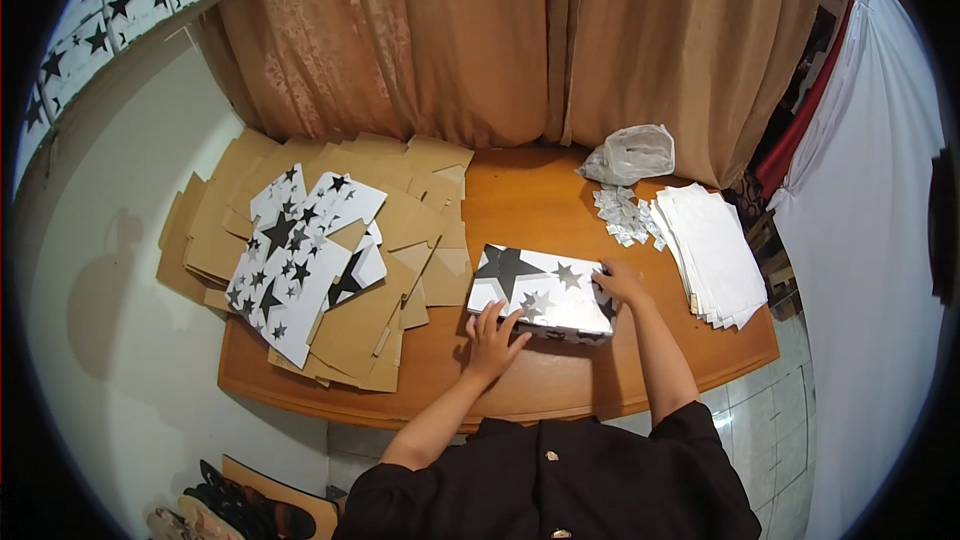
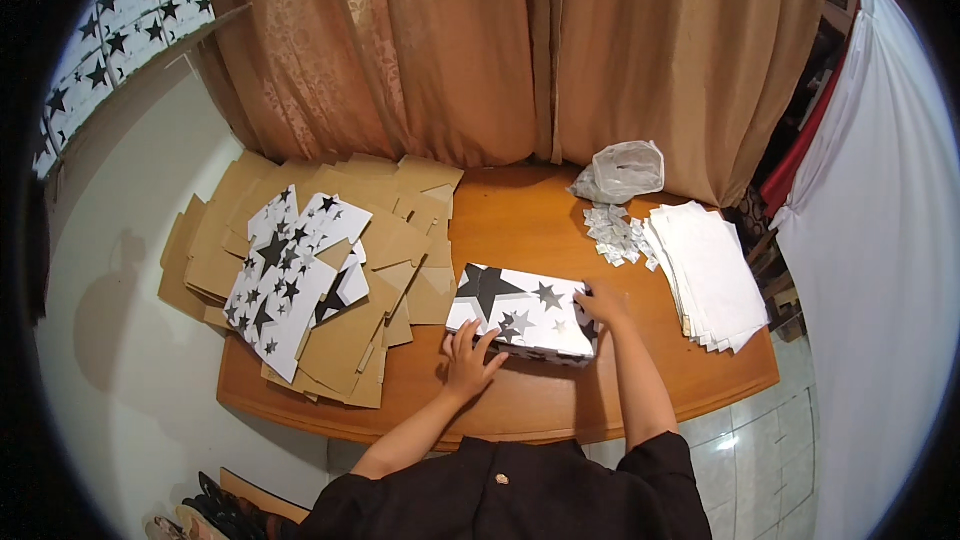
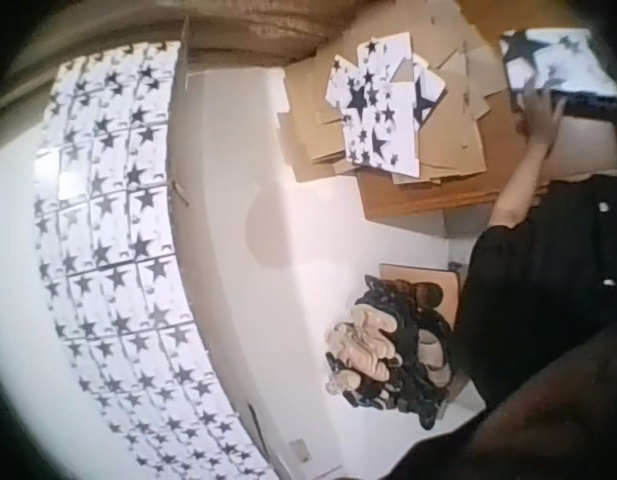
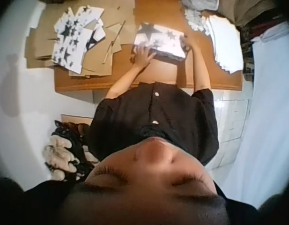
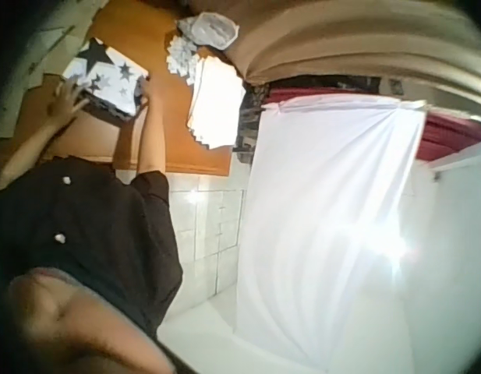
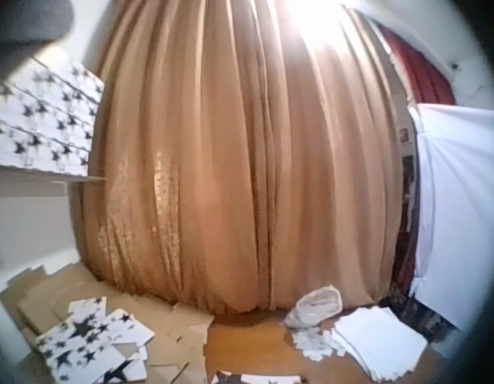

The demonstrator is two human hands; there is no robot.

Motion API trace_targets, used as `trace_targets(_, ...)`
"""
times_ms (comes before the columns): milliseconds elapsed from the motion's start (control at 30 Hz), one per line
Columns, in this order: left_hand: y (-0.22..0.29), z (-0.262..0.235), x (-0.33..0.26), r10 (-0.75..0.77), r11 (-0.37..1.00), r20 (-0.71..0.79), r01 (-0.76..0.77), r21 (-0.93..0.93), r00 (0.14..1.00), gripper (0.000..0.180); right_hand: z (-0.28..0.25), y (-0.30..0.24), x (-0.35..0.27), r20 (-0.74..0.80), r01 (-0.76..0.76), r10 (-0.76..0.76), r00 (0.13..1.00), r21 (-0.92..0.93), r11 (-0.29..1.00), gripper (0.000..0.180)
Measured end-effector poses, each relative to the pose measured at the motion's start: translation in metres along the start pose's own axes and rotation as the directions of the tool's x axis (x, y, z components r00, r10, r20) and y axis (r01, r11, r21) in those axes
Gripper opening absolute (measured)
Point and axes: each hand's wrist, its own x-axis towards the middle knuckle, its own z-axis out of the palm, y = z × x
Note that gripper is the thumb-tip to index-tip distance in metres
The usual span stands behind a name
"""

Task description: Assembling cardboard shoe boxes and placing them on a shelf.

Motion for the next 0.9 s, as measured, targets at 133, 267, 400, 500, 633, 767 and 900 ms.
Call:
trace_targets(133, 0.033, 0.011, -0.041, -0.315, 0.866, -0.059, 0.261, -0.427, 0.947, 0.076, 0.010, 0.041, -0.033, -0.050, 0.088, -0.079, 0.996, 0.213, 0.973, 0.044)
trace_targets(267, 0.060, 0.021, -0.073, -0.453, 0.515, 0.294, 0.516, -0.684, 0.841, 0.097, 0.013, 0.056, -0.084, 0.101, 0.034, -0.115, 0.988, 0.587, 0.809, 0.036)
trace_targets(400, 0.097, 0.011, -0.080, -0.338, 0.340, 0.567, 0.659, -0.670, 0.751, 0.104, 0.031, 0.082, -0.137, 0.072, 0.053, -0.177, 0.982, 0.786, 0.616, 0.042)
trace_targets(500, 0.113, 0.028, -0.101, -0.322, 0.356, 0.484, 0.578, -0.734, 0.814, 0.107, 0.057, 0.103, -0.168, 0.001, 0.145, -0.235, 0.972, 0.784, 0.604, 0.048)
trace_targets(633, 0.100, 0.057, -0.149, -0.336, 0.141, 0.543, 0.611, -0.779, 0.770, 0.096, 0.064, 0.084, -0.223, 0.080, 0.074, -0.232, 0.970, 0.806, 0.587, 0.057)
trace_targets(767, 0.151, 0.017, -0.172, -0.311, -0.300, 0.696, 0.628, -0.718, 0.647, 0.058, 0.066, 0.087, -0.275, -0.145, 0.374, -0.401, 0.905, 0.721, 0.583, 0.065)
trace_targets(900, 0.204, -0.015, -0.207, -0.491, -0.306, 0.596, 0.515, -0.801, 0.635, 0.051, 0.056, 0.079, -0.322, -0.258, 0.477, -0.474, 0.842, 0.766, 0.430, 0.071)
